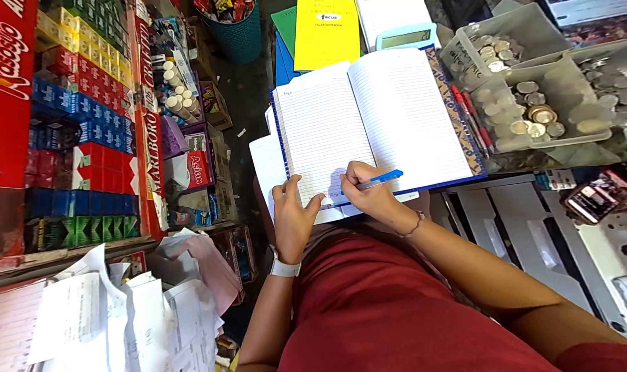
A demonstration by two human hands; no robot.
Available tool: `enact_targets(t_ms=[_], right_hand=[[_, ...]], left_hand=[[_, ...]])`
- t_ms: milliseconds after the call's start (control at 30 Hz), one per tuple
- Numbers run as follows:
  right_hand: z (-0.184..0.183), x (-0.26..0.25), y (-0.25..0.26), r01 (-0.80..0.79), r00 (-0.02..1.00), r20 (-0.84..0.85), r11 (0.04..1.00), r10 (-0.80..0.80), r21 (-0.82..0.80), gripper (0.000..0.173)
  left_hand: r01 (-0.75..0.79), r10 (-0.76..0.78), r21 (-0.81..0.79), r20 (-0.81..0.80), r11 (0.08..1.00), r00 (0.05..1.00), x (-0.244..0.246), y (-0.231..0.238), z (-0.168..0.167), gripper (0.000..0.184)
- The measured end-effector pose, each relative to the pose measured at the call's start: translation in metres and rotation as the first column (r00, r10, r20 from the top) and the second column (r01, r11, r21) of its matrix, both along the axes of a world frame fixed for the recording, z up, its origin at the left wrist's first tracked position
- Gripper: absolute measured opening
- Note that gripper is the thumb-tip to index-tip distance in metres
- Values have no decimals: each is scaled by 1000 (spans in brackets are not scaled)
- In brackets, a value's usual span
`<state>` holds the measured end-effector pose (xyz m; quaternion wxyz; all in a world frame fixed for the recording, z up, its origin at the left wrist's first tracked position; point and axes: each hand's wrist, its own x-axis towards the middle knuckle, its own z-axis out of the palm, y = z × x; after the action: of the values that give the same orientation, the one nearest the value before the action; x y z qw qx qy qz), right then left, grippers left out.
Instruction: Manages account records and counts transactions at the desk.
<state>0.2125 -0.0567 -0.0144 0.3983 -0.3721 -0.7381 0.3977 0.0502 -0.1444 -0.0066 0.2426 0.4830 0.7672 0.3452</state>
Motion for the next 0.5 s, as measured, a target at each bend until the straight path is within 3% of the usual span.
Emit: enact_targets(t_ms=[267, 400, 500], right_hand=[[0, -1, 1, 21, 997, -68, 998, -25, -57, 28], [-2, -1, -1, -4, 999, -41, 1000, 5, 25, 26], [-1, 0, -1, -25, 998, -53, 999, 23, -41, 27]], left_hand=[[5, -5, 5, 12, 1000, 1000, -1, 0, 0, 62], [6, -6, -5, 5, 1000, 1000, -1, 1, 1, 62], [3, -3, -4, 8, 1000, 1000, -1, 0, 1, 63]])
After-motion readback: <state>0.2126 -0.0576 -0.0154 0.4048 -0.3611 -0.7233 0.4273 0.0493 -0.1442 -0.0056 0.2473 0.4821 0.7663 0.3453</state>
